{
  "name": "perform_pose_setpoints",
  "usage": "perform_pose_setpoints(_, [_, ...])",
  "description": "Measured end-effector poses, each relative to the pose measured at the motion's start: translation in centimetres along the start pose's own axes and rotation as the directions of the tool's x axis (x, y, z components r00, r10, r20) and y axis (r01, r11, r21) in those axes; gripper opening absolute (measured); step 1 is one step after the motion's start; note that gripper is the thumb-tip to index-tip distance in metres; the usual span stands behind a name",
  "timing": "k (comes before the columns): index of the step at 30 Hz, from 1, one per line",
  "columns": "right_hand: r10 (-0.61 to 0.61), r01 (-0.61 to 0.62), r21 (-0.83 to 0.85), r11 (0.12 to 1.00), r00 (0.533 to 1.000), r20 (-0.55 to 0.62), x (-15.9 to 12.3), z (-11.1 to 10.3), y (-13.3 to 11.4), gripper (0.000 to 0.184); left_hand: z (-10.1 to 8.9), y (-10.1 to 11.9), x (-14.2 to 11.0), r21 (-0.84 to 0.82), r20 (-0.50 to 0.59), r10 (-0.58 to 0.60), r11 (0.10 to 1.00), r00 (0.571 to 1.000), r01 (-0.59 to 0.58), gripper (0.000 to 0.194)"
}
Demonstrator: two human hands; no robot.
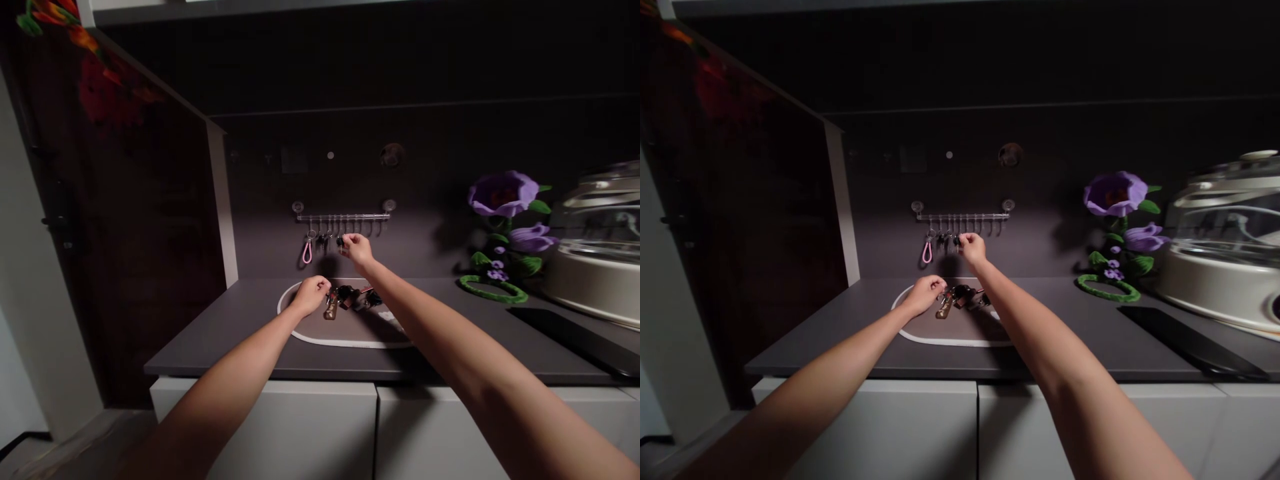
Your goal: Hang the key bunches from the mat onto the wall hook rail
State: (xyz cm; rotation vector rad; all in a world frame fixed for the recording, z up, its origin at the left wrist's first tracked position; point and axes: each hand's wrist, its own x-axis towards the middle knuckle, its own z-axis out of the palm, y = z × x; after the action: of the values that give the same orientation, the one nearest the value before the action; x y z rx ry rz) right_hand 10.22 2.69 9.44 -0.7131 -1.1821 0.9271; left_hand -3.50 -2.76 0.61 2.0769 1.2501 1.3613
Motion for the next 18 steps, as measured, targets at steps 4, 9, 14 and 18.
perform_pose_setpoints(4, [0.012,-0.013,-0.019,1.0,0.997,-0.072,1.5,1.2,-0.4,0.005,0.0,-0.1,0.1,-0.03,0.01,-0.028,0.999,1.0,0.028,0.021])
perform_pose_setpoints(9, [0.041,-0.041,0.0,0.999,0.984,-0.175,3.1,2.5,0.1,0.007,-0.1,-0.2,0.1,-0.048,-0.01,-0.058,0.997,0.998,0.058,0.019])
perform_pose_setpoints(14, [0.051,-0.051,0.005,0.999,0.975,-0.217,3.7,3.3,0.3,0.011,0.0,-0.5,0.3,-0.055,-0.015,-0.068,0.996,0.998,0.068,0.019])
perform_pose_setpoints(18, [0.062,-0.058,0.02,0.998,0.966,-0.253,3.8,3.6,0.4,0.011,0.0,-0.6,0.4,-0.07,-0.014,-0.08,0.994,0.997,0.079,0.02])
